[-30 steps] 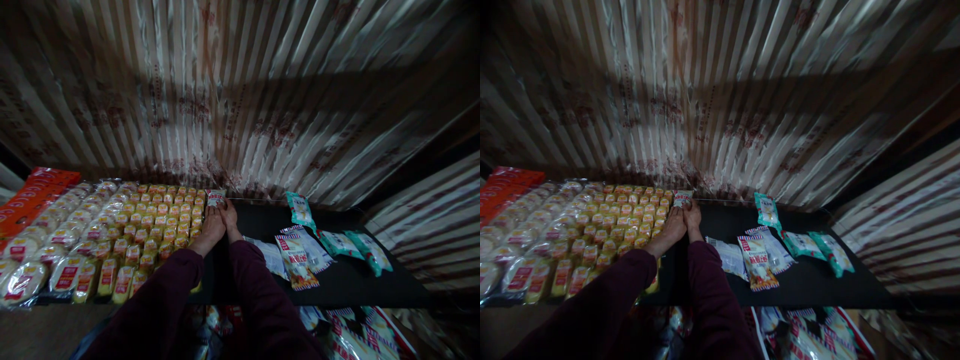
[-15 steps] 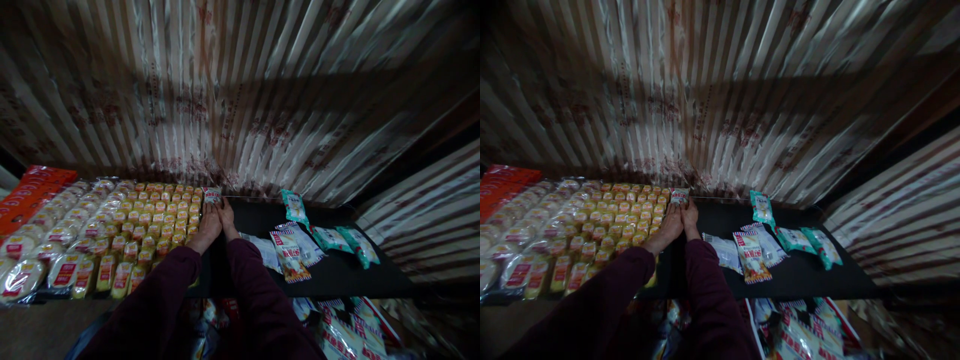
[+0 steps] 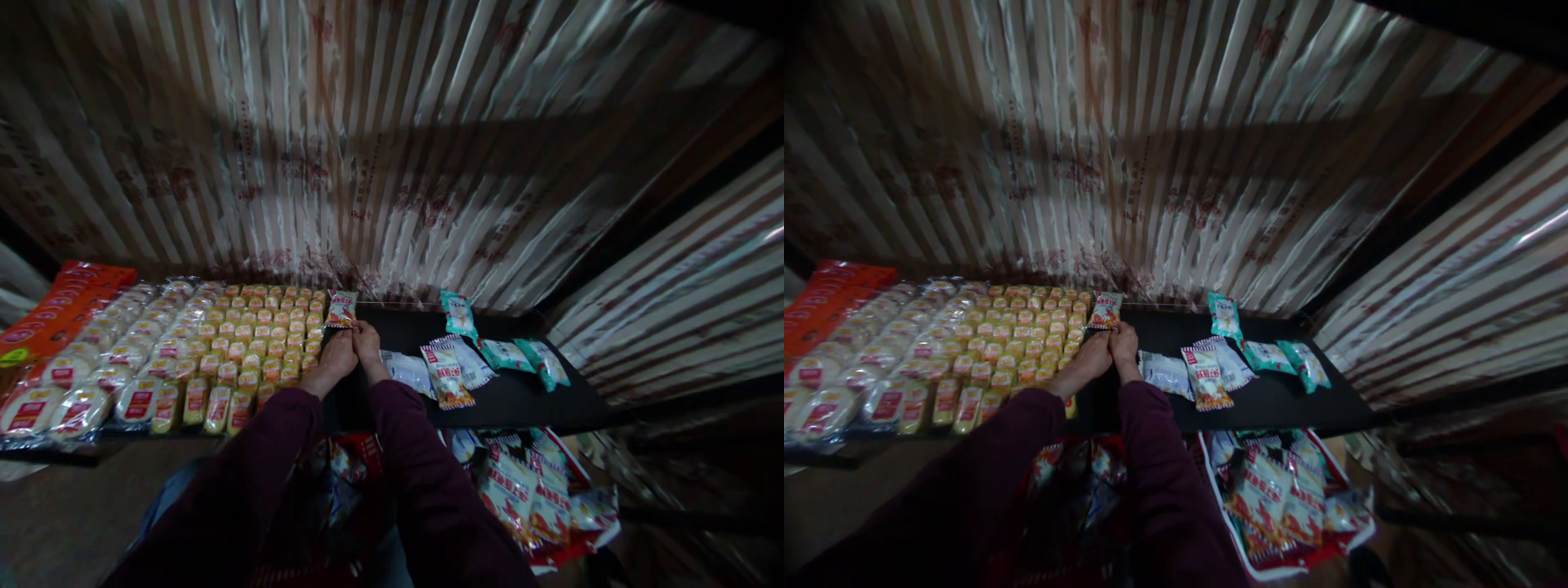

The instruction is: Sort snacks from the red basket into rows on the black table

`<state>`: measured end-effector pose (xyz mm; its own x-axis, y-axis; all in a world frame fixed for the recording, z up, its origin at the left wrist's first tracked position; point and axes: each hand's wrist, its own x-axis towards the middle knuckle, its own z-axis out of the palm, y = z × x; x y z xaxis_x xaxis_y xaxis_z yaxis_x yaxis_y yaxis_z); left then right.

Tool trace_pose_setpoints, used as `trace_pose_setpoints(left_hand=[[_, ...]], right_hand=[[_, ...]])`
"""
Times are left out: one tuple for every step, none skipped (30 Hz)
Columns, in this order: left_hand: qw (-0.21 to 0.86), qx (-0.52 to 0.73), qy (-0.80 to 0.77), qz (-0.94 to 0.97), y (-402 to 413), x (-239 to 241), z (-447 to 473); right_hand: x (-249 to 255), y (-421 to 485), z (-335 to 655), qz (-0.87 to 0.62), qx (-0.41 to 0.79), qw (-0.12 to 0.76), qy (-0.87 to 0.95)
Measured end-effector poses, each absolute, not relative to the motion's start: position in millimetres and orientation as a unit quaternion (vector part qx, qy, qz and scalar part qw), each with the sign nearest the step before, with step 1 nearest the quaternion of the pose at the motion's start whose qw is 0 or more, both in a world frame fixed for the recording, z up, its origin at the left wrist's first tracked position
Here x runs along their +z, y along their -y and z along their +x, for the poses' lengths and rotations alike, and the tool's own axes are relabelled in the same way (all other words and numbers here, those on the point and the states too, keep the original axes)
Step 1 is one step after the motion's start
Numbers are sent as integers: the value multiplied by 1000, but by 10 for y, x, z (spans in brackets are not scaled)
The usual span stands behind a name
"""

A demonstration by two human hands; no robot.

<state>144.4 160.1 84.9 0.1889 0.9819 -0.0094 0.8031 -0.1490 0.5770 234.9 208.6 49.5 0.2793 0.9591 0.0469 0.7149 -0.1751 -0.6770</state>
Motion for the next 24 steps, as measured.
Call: trace_pose_setpoints(left_hand=[[235,191,-606,735,-1540,856,1440],[235,192,-604,736,-1476,862,1436],[236,191,-603,737,-1409,868,1432],[239,186,-604,737,-1342,873,1429],[243,180,-605,736,-1273,876,1428],[248,172,-607,735,-1206,878,1428],[251,165,-609,734,-1138,875,1429],[253,159,-612,732,-1072,868,1432],[255,154,-615,730,-1005,856,1434],[257,151,-618,727,-936,838,1436],[259,149,-621,725,-864,814,1435],[262,149,-622,723,-787,785,1430],[266,150,-622,721,-705,752,1421],[270,151,-620,721,-617,716,1409],[275,152,-618,721,-526,678,1393],[279,153,-613,723,-432,639,1375],[282,157,-607,727,-340,601,1357],[281,163,-600,731,-251,566,1340],[279,171,-593,735,-168,533,1324],[276,180,-588,739,-93,502,1311],[274,189,-584,740,-26,472,1300],[274,196,-581,741,33,443,1289],[277,202,-577,741,85,412,1277],[283,208,-573,741,135,377,1263]], right_hand=[[519,-2023,2349,-738,198,304,569],[536,-1958,2347,-736,198,305,572],[545,-1893,2343,-733,201,306,574],[545,-1828,2338,-730,210,308,573],[536,-1763,2331,-726,222,311,571],[521,-1699,2323,-724,235,314,568],[500,-1635,2315,-722,249,317,562],[476,-1570,2307,-722,263,321,554],[450,-1503,2299,-721,276,325,546],[422,-1432,2293,-720,289,329,538],[394,-1355,2288,-718,303,336,529],[365,-1272,2285,-714,318,346,519],[335,-1181,2283,-707,335,358,510],[302,-1082,2282,-697,353,370,503],[267,-978,2281,-687,369,380,497],[232,-871,2279,-679,381,388,493],[196,-763,2276,-671,389,393,493],[162,-659,2271,-666,393,398,494],[132,-562,2263,-662,393,403,495],[108,-474,2253,-660,390,408,496],[91,-395,2241,-658,386,411,498],[81,-324,2227,-659,381,412,501],[79,-260,2212,-661,374,410,505],[81,-199,2196,-663,364,409,511]])
